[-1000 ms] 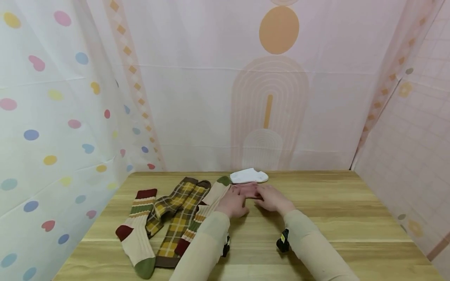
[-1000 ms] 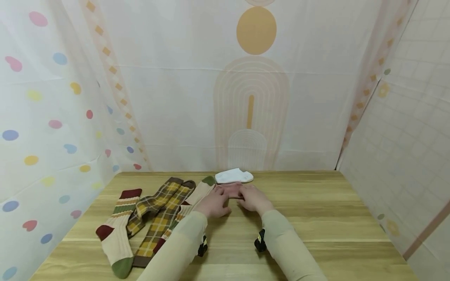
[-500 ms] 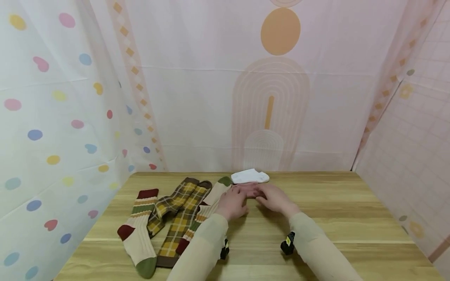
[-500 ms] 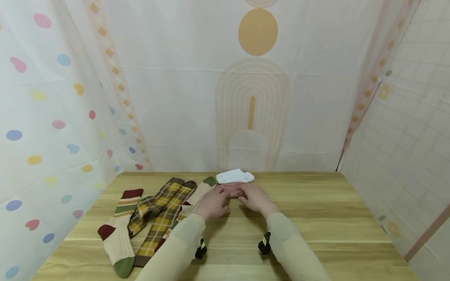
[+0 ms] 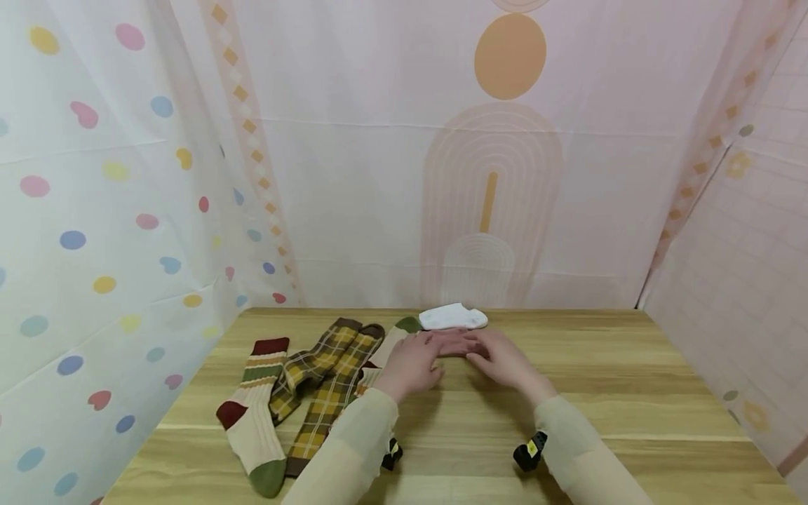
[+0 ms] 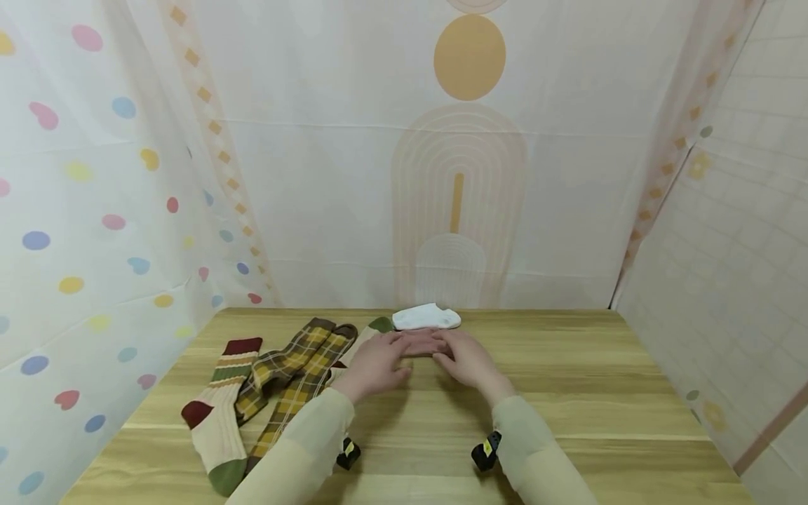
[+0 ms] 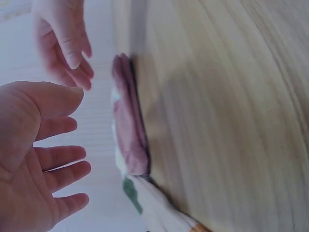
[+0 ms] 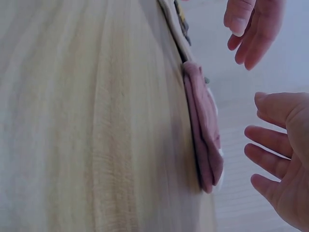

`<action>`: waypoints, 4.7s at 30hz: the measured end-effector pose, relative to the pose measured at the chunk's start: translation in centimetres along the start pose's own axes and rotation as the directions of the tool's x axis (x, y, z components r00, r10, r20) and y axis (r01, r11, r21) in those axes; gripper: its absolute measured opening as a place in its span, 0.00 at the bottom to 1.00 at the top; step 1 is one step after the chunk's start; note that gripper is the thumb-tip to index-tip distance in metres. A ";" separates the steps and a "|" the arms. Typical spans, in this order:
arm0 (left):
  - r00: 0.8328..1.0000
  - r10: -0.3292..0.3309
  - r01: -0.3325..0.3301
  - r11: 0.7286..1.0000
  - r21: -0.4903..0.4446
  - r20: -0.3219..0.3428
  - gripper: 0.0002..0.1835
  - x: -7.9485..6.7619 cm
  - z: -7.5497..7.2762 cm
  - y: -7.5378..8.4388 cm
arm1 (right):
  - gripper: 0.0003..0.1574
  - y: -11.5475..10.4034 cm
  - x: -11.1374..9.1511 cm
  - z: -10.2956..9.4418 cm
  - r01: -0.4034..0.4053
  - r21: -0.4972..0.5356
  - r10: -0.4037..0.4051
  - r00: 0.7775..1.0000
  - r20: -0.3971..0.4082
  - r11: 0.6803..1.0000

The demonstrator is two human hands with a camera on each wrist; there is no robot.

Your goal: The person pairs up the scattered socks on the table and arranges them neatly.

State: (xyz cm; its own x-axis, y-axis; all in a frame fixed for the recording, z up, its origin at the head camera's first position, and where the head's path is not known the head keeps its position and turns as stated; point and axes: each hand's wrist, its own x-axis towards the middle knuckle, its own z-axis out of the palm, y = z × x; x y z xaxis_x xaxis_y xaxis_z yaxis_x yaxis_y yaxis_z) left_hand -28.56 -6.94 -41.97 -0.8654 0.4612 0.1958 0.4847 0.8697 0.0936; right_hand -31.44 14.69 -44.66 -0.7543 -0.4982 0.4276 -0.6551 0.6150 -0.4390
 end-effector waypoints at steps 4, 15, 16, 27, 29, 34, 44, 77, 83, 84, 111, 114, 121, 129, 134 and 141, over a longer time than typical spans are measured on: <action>0.998 0.022 -0.022 1.000 0.003 -0.055 0.25 -0.6 -0.8 0.0 | 0.22 -0.6 -0.3 -0.4 0.011 0.029 -0.011 1.000 -0.024 1.000; 0.974 0.005 -0.008 1.000 -0.015 -0.226 0.25 -2.5 -2.3 0.0 | 0.22 -2.0 -1.1 -1.0 0.031 0.009 -0.030 0.996 -0.081 0.999; 0.970 0.008 -0.012 1.000 -0.013 -0.241 0.25 -2.7 -2.4 0.0 | 0.22 -2.1 -1.1 -1.0 0.035 0.002 -0.035 0.996 -0.085 0.999; 0.923 0.056 -0.028 0.996 0.079 -0.379 0.28 -4.7 -2.5 -0.3 | 0.24 -3.2 -1.3 -1.1 0.080 0.019 -0.078 0.990 -0.116 0.997; 0.917 0.062 -0.033 0.996 0.080 -0.394 0.29 -5.1 -2.5 -0.5 | 0.24 -3.3 -1.3 -1.0 0.105 0.024 -0.102 0.988 -0.114 0.994; 0.900 0.072 -0.035 0.995 0.094 -0.431 0.29 -5.8 -2.6 -1.4 | 0.24 -3.7 -1.4 -0.8 0.186 0.016 -0.182 0.975 -0.124 0.982; 0.889 0.018 0.002 0.999 0.043 -0.457 0.30 -7.2 -3.2 -3.8 | 0.24 -5.0 -1.2 0.3 0.337 -0.026 -0.337 0.931 -0.141 0.941; 0.934 -0.135 0.112 0.990 -0.086 -0.331 0.30 -11.4 -5.1 -8.7 | 0.26 -12.9 0.7 6.3 0.474 -0.142 -0.419 0.858 0.298 0.869; 0.936 -0.150 0.120 0.987 -0.110 -0.319 0.30 -11.7 -4.9 -9.4 | 0.25 -13.7 1.0 7.2 0.515 -0.148 -0.443 0.826 0.349 0.844; 0.937 -0.156 0.125 0.985 -0.118 -0.313 0.30 -11.8 -4.9 -9.5 | 0.25 -13.9 1.0 7.3 0.520 -0.145 -0.445 0.821 0.359 0.842; 0.951 -0.268 0.224 0.941 -0.254 -0.154 0.28 -12.1 -4.3 -10.2 | 0.22 -15.3 1.6 10.1 0.538 -0.156 -0.411 0.773 0.483 0.828; 0.951 -0.272 0.228 0.939 -0.257 -0.150 0.28 -12.1 -4.2 -10.3 | 0.18 -15.4 1.6 10.2 0.532 -0.186 -0.401 0.787 0.469 0.826; 0.950 -0.269 0.223 0.940 -0.258 -0.158 0.28 -12.2 -4.1 -10.4 | 0.12 -15.4 1.8 10.3 0.539 -0.233 -0.412 0.804 0.430 0.809; 0.950 -0.251 0.199 0.945 -0.261 -0.186 0.27 -12.4 -4.2 -10.9 | 0.07 -14.4 2.8 8.7 0.433 0.042 -0.419 0.838 0.349 0.900; 0.949 -0.252 0.196 0.942 -0.273 -0.189 0.27 -12.4 -4.3 -11.3 | 0.07 -13.9 3.8 7.4 0.360 0.118 -0.379 0.887 0.264 0.925; 0.953 -0.252 0.202 0.943 -0.263 -0.171 0.28 -12.4 -4.1 -11.4 | 0.10 -13.8 4.7 5.3 0.267 0.248 -0.314 0.934 0.172 0.931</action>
State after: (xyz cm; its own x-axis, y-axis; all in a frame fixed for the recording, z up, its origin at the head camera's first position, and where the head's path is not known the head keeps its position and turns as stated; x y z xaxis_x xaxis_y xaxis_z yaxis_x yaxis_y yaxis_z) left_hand -22.85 -23.28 -41.43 -0.9246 0.1905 0.3298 0.3159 0.8672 0.3849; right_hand -26.19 0.65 -40.82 -0.5065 -0.7634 0.4009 -0.8224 0.2880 -0.4906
